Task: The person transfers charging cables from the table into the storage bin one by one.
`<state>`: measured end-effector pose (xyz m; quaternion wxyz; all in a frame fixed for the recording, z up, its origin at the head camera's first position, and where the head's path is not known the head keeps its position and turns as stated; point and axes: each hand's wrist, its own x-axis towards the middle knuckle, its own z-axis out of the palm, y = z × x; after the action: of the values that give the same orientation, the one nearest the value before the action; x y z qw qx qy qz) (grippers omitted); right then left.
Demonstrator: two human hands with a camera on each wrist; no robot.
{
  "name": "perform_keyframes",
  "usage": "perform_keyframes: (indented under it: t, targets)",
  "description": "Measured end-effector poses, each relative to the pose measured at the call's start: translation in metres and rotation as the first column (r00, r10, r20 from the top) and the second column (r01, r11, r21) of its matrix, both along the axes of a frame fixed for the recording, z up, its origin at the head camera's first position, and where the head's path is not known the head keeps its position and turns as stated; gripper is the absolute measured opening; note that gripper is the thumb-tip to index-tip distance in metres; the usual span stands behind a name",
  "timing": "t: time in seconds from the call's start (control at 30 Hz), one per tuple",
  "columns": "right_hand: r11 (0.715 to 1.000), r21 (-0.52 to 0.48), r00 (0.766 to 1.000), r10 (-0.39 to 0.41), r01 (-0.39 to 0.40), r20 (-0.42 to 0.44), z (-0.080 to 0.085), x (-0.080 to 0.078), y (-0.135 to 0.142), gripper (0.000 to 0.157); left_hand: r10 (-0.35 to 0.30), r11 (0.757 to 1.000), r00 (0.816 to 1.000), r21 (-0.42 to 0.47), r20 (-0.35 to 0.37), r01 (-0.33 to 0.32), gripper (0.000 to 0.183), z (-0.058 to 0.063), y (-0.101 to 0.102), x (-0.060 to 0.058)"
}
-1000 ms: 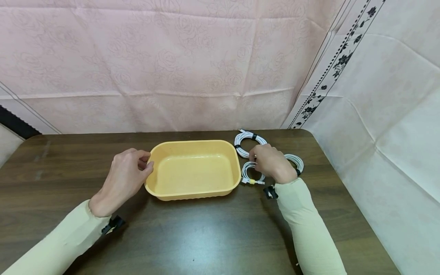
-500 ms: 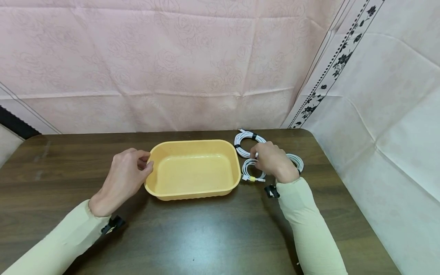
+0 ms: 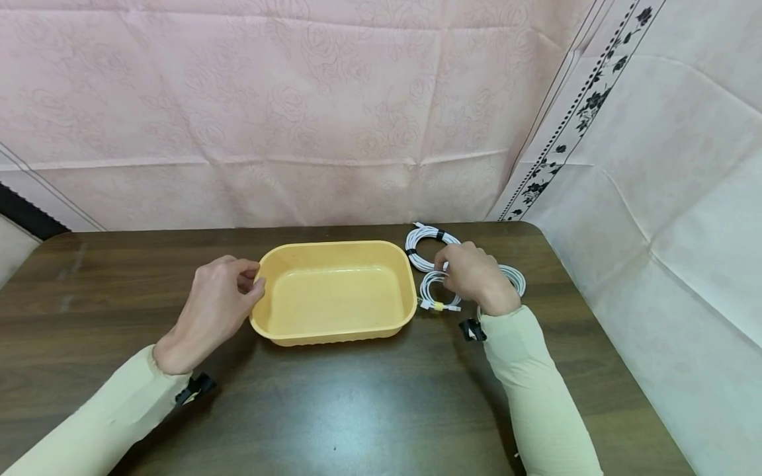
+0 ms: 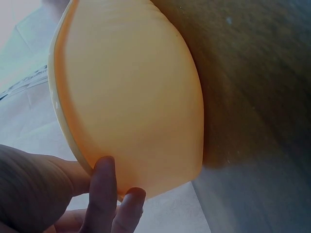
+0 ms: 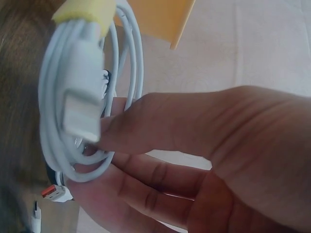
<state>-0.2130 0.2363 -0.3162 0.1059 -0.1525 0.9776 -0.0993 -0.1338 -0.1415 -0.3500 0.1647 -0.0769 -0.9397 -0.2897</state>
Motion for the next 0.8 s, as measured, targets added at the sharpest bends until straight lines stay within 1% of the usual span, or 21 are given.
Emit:
perform_keyframes:
  t: [0.3,0.47,0.8]
  targets:
    - [1.0,0.004,1.0,-0.005,0.005,-0.009,0.0017,0.0012,-0.0005,0.024,0.004,1.0,1.0,0.003,0.007,-0.004,0.019,0.0001,0.0001,0.0003]
    - [1.0,-0.004,1.0,-0.014,0.014,-0.005,0.003,0.0023,0.0007,0.026,0.003,1.0,1.0,0.003,-0.001,-0.003,0.017,0.0002,0.0006,-0.0001]
    - [1.0,-0.011,1.0,-0.001,0.001,-0.022,0.0042,0.0027,0.0022,0.029,0.004,1.0,1.0,-0.001,-0.011,-0.004,0.017,-0.0007,0.0,0.0002]
